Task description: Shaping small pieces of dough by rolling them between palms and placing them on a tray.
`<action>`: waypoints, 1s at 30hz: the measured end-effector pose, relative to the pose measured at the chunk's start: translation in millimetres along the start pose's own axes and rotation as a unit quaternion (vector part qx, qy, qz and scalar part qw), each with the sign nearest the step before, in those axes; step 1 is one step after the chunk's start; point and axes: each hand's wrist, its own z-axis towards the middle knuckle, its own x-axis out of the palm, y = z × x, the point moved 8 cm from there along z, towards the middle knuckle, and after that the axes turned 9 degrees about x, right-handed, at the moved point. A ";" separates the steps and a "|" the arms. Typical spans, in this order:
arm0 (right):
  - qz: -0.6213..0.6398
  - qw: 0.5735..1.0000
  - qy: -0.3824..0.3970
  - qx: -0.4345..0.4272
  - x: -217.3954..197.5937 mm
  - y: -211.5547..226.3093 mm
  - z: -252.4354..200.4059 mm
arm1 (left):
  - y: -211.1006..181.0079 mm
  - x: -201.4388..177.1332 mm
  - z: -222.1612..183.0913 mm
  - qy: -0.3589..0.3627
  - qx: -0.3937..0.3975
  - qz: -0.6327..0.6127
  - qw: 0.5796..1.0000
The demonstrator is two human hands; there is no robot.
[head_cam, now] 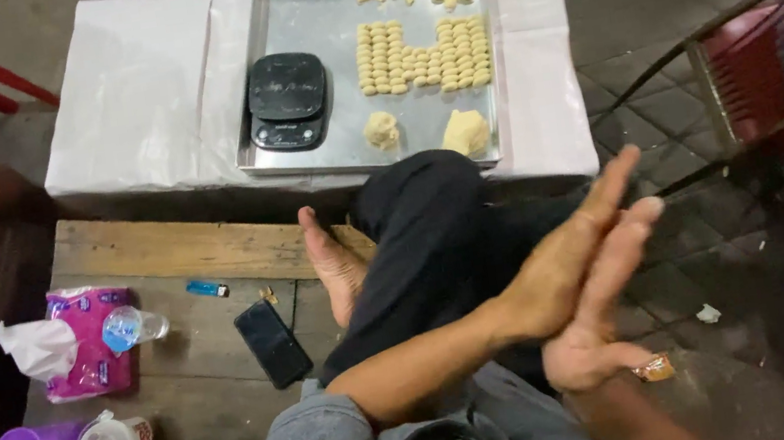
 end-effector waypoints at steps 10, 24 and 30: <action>-0.327 0.937 -0.080 0.090 -35.7 -32.5 -2.7 | 22.8 -53.0 -26.0 -0.072 -0.051 -0.034 0.996; -0.608 0.764 -0.144 0.163 -122.6 -41.9 -13.8 | 150.9 -76.5 -72.9 -0.166 -0.250 0.032 0.953; -0.573 0.781 -0.154 0.194 -142.1 -57.9 -6.7 | 151.7 -97.0 -71.0 -0.133 -0.253 0.081 0.955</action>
